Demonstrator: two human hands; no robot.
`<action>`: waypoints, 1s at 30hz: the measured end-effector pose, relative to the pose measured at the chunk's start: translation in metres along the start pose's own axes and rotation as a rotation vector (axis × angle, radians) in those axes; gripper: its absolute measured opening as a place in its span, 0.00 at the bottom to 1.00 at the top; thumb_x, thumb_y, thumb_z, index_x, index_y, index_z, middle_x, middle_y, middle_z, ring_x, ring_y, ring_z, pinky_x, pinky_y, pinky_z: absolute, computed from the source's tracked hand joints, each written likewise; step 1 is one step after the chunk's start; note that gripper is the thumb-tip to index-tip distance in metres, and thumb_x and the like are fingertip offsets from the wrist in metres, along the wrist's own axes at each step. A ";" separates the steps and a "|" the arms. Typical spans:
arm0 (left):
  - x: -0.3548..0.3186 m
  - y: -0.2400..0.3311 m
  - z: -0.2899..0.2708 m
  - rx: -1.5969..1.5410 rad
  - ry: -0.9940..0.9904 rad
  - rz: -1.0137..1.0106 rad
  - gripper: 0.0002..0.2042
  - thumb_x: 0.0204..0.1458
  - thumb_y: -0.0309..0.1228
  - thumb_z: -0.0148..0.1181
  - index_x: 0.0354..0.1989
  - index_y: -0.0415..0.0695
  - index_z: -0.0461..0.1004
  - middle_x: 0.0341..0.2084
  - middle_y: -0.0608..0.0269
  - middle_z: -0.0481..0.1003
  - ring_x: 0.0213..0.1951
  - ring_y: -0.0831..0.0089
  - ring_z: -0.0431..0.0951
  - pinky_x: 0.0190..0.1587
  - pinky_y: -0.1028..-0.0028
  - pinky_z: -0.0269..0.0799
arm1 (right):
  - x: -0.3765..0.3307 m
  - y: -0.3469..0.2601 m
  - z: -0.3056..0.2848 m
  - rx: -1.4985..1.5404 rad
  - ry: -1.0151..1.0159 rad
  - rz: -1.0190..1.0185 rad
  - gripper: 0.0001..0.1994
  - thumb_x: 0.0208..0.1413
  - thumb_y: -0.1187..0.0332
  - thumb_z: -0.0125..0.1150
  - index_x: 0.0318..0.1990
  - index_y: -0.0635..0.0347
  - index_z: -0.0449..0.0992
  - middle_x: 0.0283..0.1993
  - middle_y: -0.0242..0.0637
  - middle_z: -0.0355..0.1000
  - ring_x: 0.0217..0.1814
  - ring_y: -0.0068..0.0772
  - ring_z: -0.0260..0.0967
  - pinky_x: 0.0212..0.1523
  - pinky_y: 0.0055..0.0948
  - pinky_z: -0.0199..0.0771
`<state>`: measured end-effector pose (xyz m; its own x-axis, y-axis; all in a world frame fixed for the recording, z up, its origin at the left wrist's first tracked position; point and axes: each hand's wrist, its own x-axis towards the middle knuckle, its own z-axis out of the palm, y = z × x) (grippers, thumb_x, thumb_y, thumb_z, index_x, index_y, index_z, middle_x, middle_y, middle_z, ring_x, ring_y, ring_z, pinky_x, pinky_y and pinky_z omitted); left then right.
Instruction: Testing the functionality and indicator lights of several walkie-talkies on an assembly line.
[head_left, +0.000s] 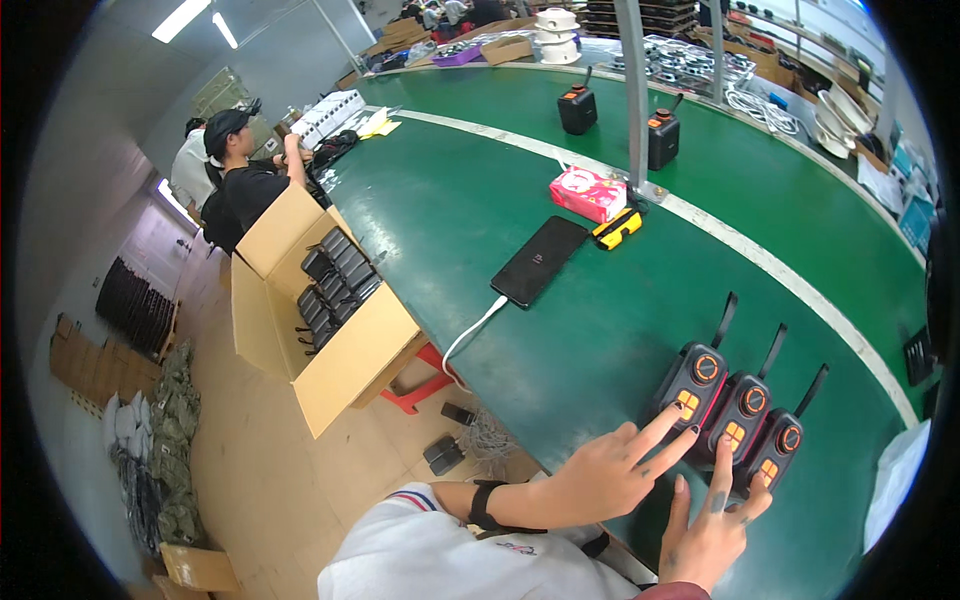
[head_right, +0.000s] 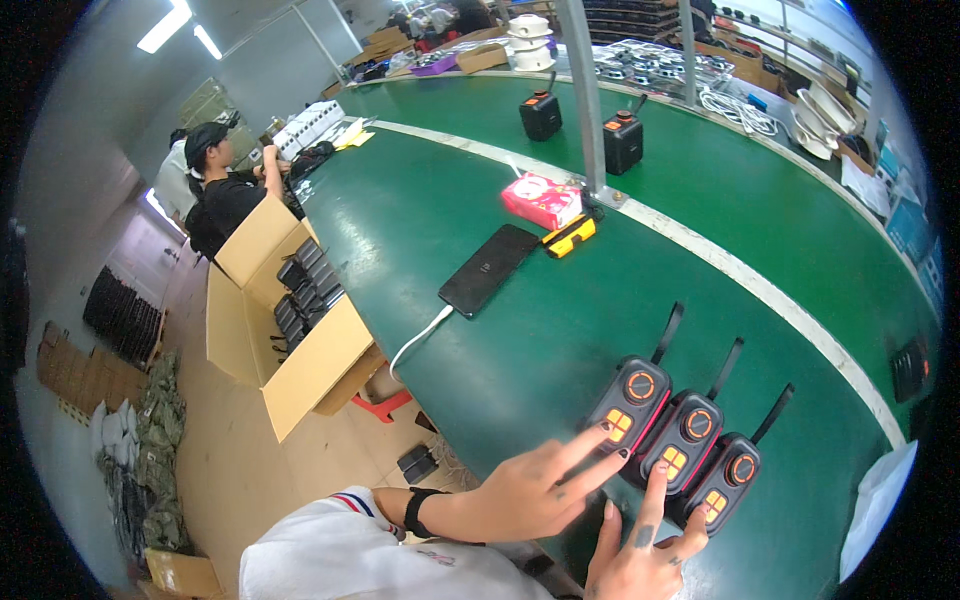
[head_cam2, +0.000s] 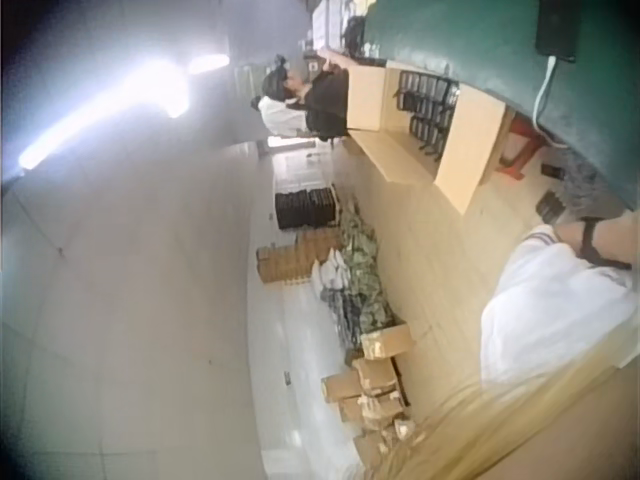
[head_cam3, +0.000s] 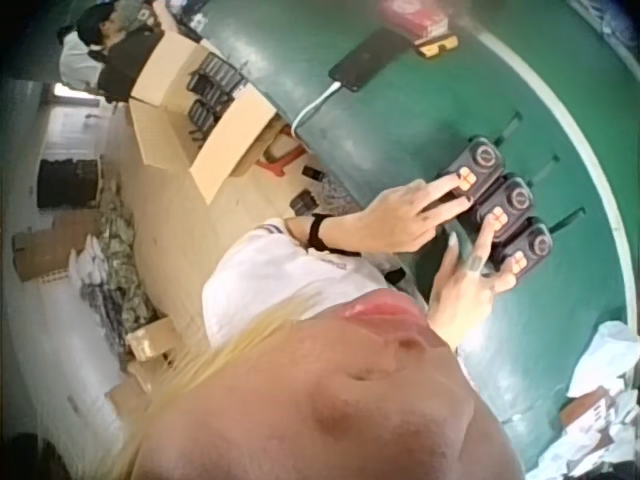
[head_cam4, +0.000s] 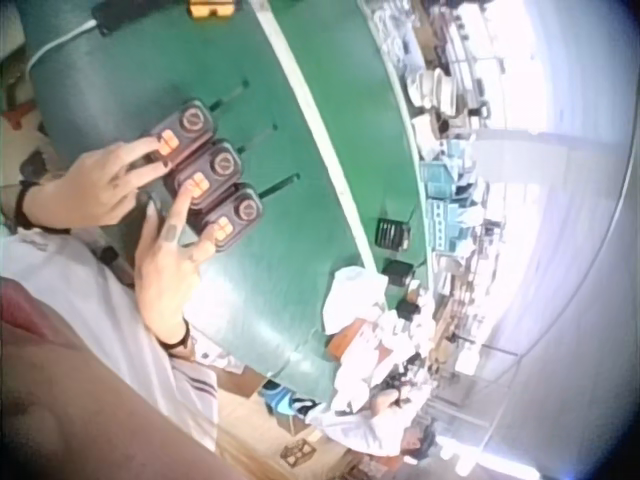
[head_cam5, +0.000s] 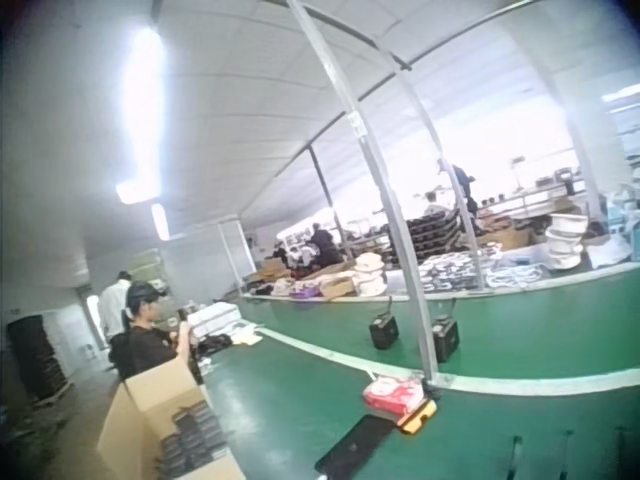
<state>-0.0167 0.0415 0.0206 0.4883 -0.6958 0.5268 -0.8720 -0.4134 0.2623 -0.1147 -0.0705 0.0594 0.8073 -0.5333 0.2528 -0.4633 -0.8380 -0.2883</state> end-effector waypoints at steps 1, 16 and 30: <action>0.000 0.000 0.001 -0.013 0.007 -0.001 0.28 0.41 0.27 0.61 0.56 0.39 0.66 0.55 0.49 0.64 0.35 0.65 0.73 0.35 0.76 0.72 | 0.002 0.000 -0.003 0.005 -0.012 -0.012 0.30 0.49 0.57 0.65 0.62 0.33 0.63 0.60 0.53 0.54 0.52 0.55 0.65 0.35 0.42 0.78; -0.002 -0.002 0.003 0.071 0.033 0.002 0.29 0.41 0.29 0.60 0.57 0.44 0.65 0.55 0.53 0.64 0.31 0.69 0.72 0.32 0.79 0.71 | 0.005 0.001 -0.007 0.090 -0.048 0.015 0.31 0.49 0.55 0.64 0.63 0.26 0.60 0.59 0.59 0.55 0.49 0.59 0.67 0.37 0.46 0.77; 0.001 0.003 -0.004 0.123 -0.040 0.019 0.28 0.41 0.28 0.58 0.56 0.45 0.66 0.55 0.54 0.65 0.28 0.72 0.73 0.29 0.79 0.70 | -0.003 0.002 0.006 0.015 -0.021 0.094 0.30 0.49 0.65 0.65 0.61 0.37 0.63 0.56 0.53 0.56 0.48 0.56 0.67 0.36 0.42 0.77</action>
<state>-0.0188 0.0414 0.0251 0.4746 -0.7262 0.4974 -0.8715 -0.4668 0.1502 -0.1156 -0.0697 0.0522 0.7680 -0.6069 0.2045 -0.5321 -0.7823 -0.3238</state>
